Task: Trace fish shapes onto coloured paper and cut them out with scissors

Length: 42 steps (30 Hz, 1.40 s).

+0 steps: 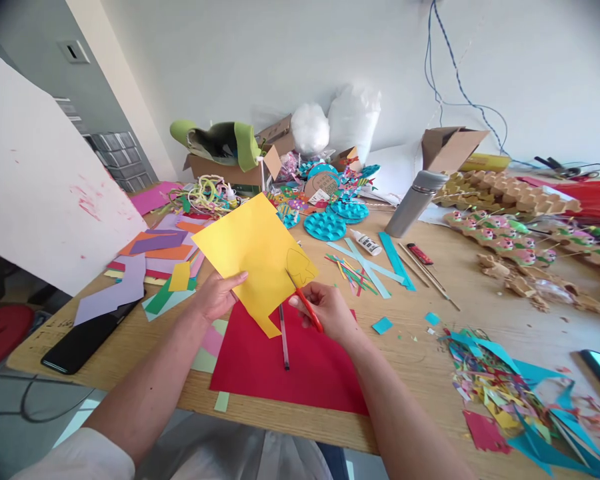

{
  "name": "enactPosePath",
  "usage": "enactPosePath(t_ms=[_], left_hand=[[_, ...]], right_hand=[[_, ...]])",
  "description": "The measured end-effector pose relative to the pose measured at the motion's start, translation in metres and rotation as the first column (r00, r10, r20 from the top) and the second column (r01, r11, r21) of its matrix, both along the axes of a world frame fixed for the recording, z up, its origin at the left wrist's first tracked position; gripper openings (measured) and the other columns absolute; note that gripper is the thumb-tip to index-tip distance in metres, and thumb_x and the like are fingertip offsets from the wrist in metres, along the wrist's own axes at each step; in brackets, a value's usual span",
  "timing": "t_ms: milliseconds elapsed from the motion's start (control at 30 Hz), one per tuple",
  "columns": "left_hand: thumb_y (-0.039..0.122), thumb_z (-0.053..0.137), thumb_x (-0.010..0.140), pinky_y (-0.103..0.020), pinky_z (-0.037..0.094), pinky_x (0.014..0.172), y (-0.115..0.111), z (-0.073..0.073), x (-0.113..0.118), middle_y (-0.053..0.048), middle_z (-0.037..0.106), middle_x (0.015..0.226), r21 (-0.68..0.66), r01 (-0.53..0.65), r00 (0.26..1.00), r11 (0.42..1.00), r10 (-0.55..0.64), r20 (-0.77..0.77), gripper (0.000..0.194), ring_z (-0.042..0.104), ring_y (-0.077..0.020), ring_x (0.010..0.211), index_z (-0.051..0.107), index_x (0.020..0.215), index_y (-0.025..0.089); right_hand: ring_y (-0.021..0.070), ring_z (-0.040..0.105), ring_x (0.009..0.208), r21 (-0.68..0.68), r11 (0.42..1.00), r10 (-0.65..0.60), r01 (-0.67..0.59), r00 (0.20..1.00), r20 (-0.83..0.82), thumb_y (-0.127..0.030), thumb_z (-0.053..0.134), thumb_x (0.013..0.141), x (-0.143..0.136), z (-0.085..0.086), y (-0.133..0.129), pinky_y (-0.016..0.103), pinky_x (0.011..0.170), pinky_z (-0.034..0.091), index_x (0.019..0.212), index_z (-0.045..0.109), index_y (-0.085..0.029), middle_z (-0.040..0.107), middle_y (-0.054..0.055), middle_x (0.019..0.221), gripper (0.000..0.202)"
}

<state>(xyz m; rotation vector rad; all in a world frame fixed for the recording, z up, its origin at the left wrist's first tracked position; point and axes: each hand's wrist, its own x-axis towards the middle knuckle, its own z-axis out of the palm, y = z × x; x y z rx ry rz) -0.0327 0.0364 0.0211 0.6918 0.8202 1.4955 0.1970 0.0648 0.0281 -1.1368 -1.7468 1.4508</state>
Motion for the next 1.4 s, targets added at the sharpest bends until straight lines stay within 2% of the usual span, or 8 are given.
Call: enactPosePath(t_ms=[167, 300, 433, 800, 967, 1400], left_hand=[[0.017, 0.083, 0.063, -0.049, 0.034, 0.113, 0.0001, 0.0004, 0.0000, -0.010, 0.066, 0.125, -0.007, -0.004, 1.000, 1.000, 0.004, 0.006, 0.056, 0.051, -0.0320, 0.128, 0.066, 0.116, 0.017], [0.018, 0.083, 0.064, -0.049, 0.034, 0.112, 0.0005, 0.0002, -0.0003, -0.010, 0.066, 0.124, 0.010, 0.006, 1.000, 1.000, -0.006, -0.005, 0.053, 0.051, -0.0321, 0.128, 0.066, 0.115, 0.018], [0.018, 0.082, 0.064, -0.050, 0.035, 0.112, 0.0001, -0.0006, -0.0002, -0.009, 0.065, 0.126, 0.014, 0.025, 1.000, 1.000, -0.025, 0.002, 0.054, 0.052, -0.0318, 0.127, 0.066, 0.115, 0.018], [0.019, 0.083, 0.065, -0.047, 0.037, 0.112, -0.0004, -0.0007, 0.0003, -0.007, 0.065, 0.127, 0.019, 0.008, 1.000, 1.000, -0.007, -0.021, 0.052, 0.051, -0.0315, 0.128, 0.067, 0.114, 0.020], [0.019, 0.082, 0.066, -0.047, 0.036, 0.112, -0.0011, -0.0016, 0.0006, -0.007, 0.064, 0.128, 0.011, 0.063, 0.998, 0.998, -0.062, -0.018, 0.053, 0.050, -0.0308, 0.129, 0.066, 0.117, 0.020], [0.016, 0.080, 0.069, -0.048, 0.038, 0.110, -0.0017, -0.0021, -0.0004, -0.012, 0.060, 0.133, 0.025, 0.073, 0.997, 0.997, -0.073, 0.004, 0.057, 0.051, -0.0330, 0.128, 0.061, 0.123, 0.016]], right_hand=[[0.0114, 0.053, 0.036, -0.013, 0.999, -0.035, 0.035, 0.999, -0.012, -0.058, 0.079, 0.060, -0.0024, 0.0009, -0.0022, 0.021, 0.035, 0.035, 0.064, 0.052, -0.018, 0.058, -0.002, 0.050, 0.048], [0.0132, 0.056, 0.040, -0.023, 0.999, -0.044, 0.044, 0.999, -0.031, -0.060, 0.079, 0.059, -0.0036, 0.0016, -0.0040, 0.022, 0.037, 0.038, 0.065, 0.051, -0.019, 0.059, 0.000, 0.052, 0.050], [0.0136, 0.058, 0.043, -0.032, 0.999, -0.037, 0.035, 0.998, -0.056, -0.060, 0.078, 0.060, -0.0032, 0.0010, -0.0037, 0.023, 0.040, 0.041, 0.067, 0.053, -0.019, 0.061, 0.000, 0.055, 0.049], [0.0130, 0.058, 0.042, -0.081, 0.997, 0.005, -0.010, 0.998, -0.064, -0.055, 0.078, 0.064, 0.0008, 0.0016, -0.0019, 0.022, 0.039, 0.037, 0.065, 0.054, -0.017, 0.062, 0.001, 0.056, 0.044], [0.0139, 0.058, 0.043, -0.095, 0.995, -0.030, 0.027, 0.999, -0.035, -0.057, 0.079, 0.061, 0.0004, 0.0046, -0.0030, 0.023, 0.040, 0.039, 0.061, 0.055, -0.017, 0.064, 0.004, 0.056, 0.047], [0.0109, 0.053, 0.036, -0.107, 0.987, -0.123, 0.117, 0.991, -0.053, -0.053, 0.084, 0.053, -0.0068, 0.0048, -0.0054, 0.020, 0.035, 0.034, 0.059, 0.051, -0.017, 0.060, 0.000, 0.048, 0.049]])
